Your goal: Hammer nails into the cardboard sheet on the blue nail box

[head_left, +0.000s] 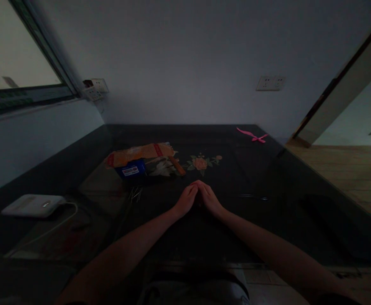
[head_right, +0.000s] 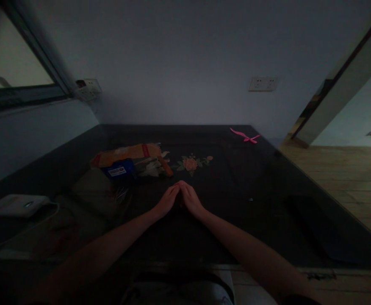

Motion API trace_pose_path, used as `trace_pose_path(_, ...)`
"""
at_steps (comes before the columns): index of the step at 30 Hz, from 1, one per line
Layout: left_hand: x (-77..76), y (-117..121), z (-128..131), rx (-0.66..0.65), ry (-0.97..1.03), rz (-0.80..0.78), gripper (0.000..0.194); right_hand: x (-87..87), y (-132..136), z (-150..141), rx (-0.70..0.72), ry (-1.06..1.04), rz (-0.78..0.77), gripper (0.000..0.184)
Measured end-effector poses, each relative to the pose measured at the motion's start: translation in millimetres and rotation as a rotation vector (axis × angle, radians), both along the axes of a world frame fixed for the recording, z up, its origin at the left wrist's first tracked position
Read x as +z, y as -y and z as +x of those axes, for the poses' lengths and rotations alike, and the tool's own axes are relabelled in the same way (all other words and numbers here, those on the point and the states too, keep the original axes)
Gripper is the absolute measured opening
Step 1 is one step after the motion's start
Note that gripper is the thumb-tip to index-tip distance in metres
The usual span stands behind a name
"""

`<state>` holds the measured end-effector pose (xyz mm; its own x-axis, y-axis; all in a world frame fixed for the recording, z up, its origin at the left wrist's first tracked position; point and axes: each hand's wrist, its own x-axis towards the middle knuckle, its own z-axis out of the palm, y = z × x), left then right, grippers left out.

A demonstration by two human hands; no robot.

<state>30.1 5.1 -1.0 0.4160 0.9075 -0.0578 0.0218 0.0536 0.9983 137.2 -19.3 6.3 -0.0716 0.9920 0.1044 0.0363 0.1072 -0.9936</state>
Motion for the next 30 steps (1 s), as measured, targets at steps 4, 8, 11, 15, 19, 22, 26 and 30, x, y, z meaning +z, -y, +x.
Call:
trace_pose_path(4,4.1,1.7,-0.3,-0.007,-0.009,-0.013,0.036,-1.4,-0.5,0.0,-0.009,-0.001,-0.009,0.043)
trace_pose_path(8,4.2,1.8,0.1,-0.041,0.014,0.009,0.038,-1.3,-0.5,-0.1,-0.010,0.000,-0.010,0.043)
trace_pose_path(11,3.0,1.0,0.0,-0.070,0.045,0.006,0.039,-0.3,-0.1,0.0,-0.010,-0.001,-0.011,0.042)
trace_pose_path(15,2.5,0.7,0.3,-0.054,0.045,0.004,0.038,2.6,0.5,0.0,-0.005,0.009,-0.002,0.043)
trace_pose_path(19,1.1,1.2,1.7,-0.048,0.054,-0.024,0.038,2.4,0.6,0.1,0.002,0.011,0.011,0.041)
trace_pose_path(22,0.5,1.7,2.3,-0.036,0.055,-0.051,0.036,-1.8,-0.6,0.6,0.003,0.005,0.006,0.041)
trace_pose_path(26,0.1,1.5,2.1,0.007,0.041,-0.054,0.032,-7.3,-3.2,1.0,-0.006,0.000,-0.002,0.040)
trace_pose_path(30,-1.5,0.1,1.8,-0.017,0.058,-0.063,0.033,-8.3,-4.1,0.6,-0.003,-0.007,-0.005,0.039)
